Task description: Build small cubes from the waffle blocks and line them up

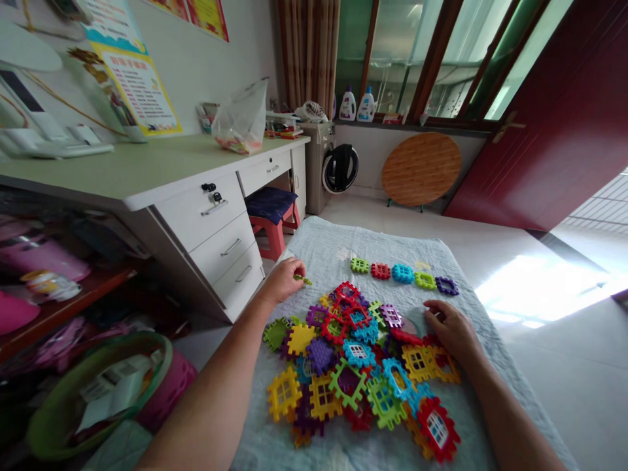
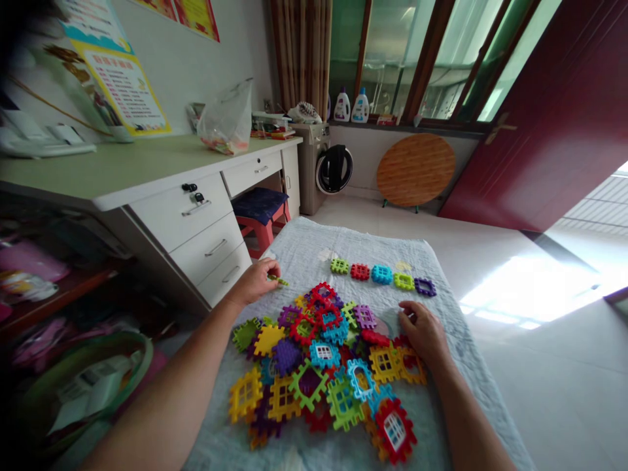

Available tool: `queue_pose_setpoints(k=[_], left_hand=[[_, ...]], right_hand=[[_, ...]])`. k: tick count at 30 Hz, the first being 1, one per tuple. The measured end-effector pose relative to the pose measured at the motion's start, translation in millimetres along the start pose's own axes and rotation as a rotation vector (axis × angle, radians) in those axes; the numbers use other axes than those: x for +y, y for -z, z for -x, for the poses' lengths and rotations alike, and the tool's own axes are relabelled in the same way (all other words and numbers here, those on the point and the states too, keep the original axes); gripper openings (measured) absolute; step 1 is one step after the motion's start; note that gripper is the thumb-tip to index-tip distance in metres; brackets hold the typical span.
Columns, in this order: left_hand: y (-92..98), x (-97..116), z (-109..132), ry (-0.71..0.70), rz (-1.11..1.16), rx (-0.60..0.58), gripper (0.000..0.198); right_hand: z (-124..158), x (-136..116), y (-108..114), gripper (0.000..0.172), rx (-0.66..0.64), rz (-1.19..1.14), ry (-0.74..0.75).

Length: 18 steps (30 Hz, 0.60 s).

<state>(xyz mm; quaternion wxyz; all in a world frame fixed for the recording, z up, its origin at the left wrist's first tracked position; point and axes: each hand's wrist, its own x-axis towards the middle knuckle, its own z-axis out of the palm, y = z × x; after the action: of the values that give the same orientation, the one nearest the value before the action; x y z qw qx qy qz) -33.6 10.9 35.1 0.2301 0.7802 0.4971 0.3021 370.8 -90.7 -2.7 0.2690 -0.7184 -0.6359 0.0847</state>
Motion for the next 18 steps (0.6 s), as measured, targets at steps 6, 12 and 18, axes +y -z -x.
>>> queue_pose_setpoints(k=[6,12,18], left_hand=[[6.1,-4.9,8.9,0.028,0.058,-0.392,0.033],[27.4,0.1,13.0,0.063,0.113,-0.297,0.031],[42.8,14.8,33.1,0.118,0.056,-0.432,0.035]], right_hand=[[1.8,-3.2,0.9,0.032,-0.002,-0.014,-0.004],[1.6,-1.0,0.3,0.034,-0.007,-0.013,-0.038],[0.8,1.2,-0.5,0.035,0.005,-0.013,-0.053]])
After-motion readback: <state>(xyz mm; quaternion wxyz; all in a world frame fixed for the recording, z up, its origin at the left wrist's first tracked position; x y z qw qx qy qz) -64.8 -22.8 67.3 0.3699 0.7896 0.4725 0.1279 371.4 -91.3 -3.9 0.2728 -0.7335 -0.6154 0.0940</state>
